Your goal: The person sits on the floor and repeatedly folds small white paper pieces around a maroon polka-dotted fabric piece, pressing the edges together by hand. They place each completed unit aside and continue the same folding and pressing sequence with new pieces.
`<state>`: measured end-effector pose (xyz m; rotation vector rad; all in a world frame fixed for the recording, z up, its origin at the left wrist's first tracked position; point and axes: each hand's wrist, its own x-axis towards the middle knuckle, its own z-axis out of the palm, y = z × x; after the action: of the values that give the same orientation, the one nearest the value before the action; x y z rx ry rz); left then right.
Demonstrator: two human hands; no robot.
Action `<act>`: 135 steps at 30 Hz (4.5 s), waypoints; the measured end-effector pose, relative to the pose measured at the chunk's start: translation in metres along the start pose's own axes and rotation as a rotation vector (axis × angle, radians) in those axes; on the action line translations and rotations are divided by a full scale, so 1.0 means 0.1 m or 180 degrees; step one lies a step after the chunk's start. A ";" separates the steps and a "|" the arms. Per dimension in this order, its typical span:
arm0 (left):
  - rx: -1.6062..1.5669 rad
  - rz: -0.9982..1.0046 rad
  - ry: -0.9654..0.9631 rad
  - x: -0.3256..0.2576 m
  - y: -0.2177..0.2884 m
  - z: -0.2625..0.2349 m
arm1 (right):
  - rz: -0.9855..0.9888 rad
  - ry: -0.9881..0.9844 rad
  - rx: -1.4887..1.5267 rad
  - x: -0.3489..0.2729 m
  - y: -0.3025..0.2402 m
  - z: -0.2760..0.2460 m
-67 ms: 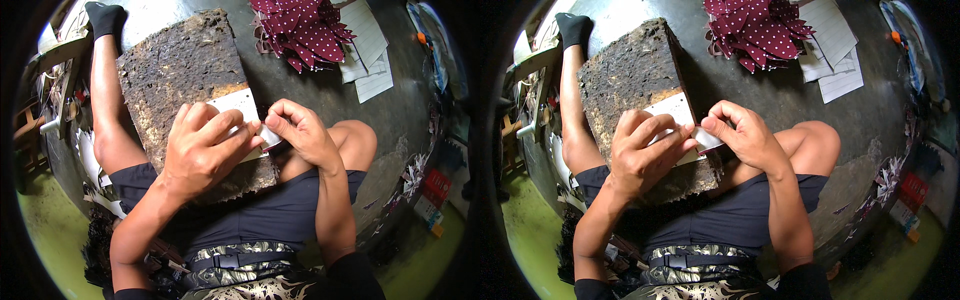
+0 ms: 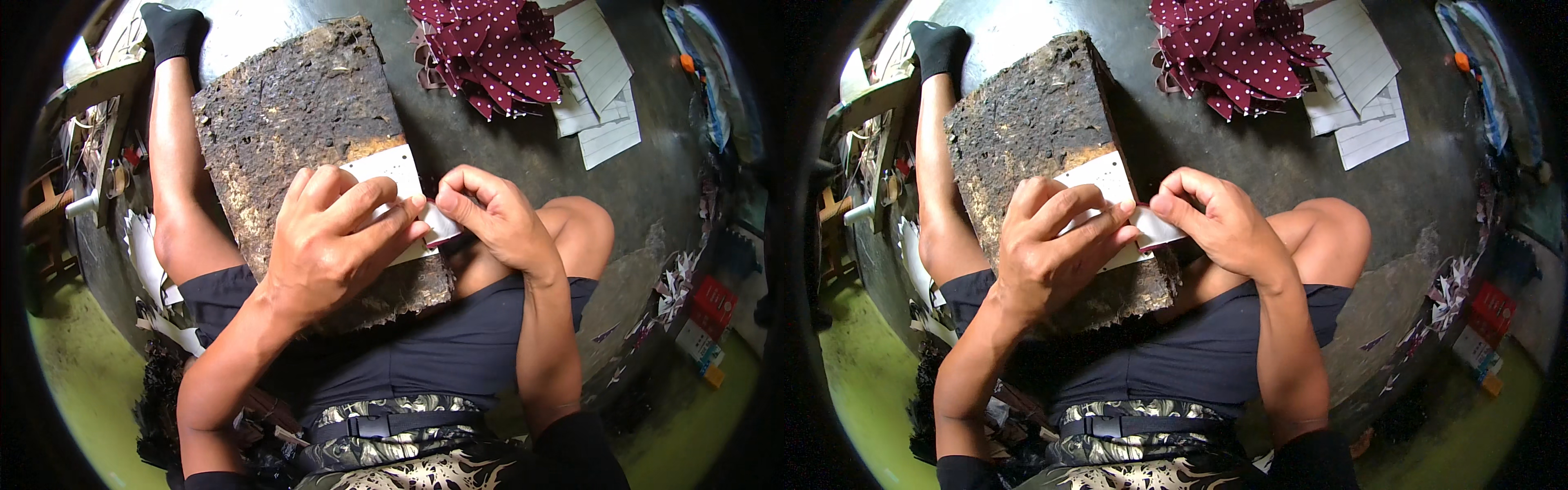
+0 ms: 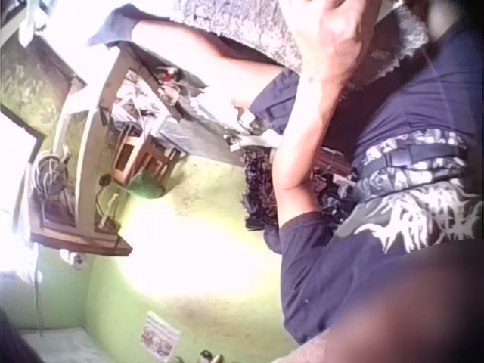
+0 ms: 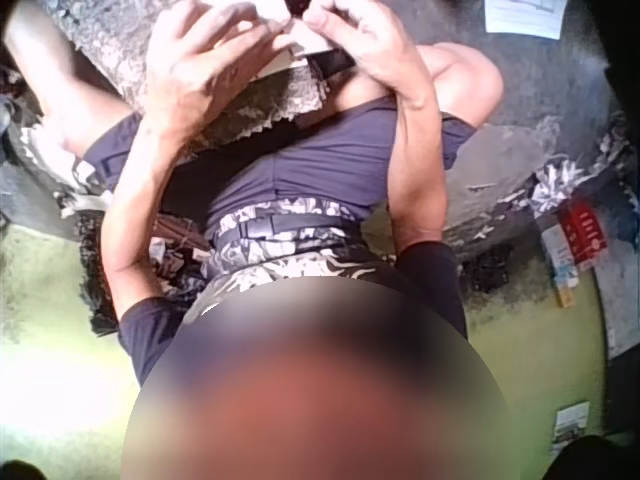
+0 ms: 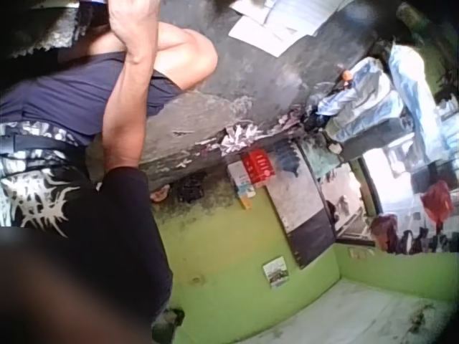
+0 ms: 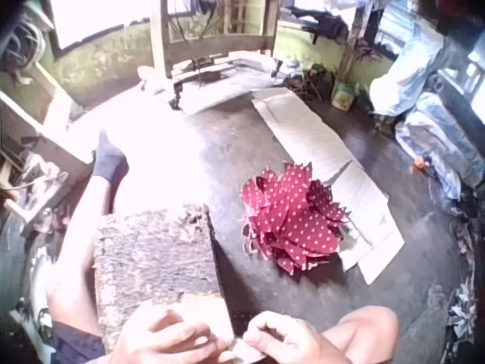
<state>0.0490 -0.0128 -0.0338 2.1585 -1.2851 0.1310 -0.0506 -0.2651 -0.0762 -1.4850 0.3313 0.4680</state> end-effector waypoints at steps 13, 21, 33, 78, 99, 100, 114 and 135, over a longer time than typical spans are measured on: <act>-0.0436 -0.0460 0.0626 -0.06 0.03 0.11 | -0.1382 0.1824 -0.1776 -0.43 -0.90 -0.62; -0.0441 -0.0472 0.0387 -0.15 0.02 0.15 | -0.3480 0.4075 -0.2129 0.31 -1.25 -1.25; -0.0098 -0.1529 0.0924 -1.32 -0.23 -1.07 | -0.1513 0.2206 -0.3070 -0.43 0.41 -0.06; -0.0594 -0.1159 -0.0962 -0.09 0.30 -0.51 | -0.0427 0.1021 -0.0003 -0.42 -0.42 0.62; -0.0327 -0.0896 0.0338 -0.19 0.31 0.12 | -0.0284 0.0787 0.1017 -0.10 -0.25 0.42; -0.0296 -0.0872 0.0317 -0.19 0.31 0.11 | -0.0304 0.0842 0.0749 -0.10 -0.26 0.44; -0.0154 -0.0710 0.0178 -0.19 0.29 0.08 | -0.0190 0.0777 0.1184 -0.04 -0.12 0.45; -0.0115 -0.0641 0.0106 -0.21 0.27 0.09 | -0.0196 0.0446 0.0802 0.04 -0.18 0.29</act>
<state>0.0139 -0.0103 -0.0366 2.2303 -1.0368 0.0605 -0.0405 -0.2366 -0.0607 -1.2804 0.4375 0.2626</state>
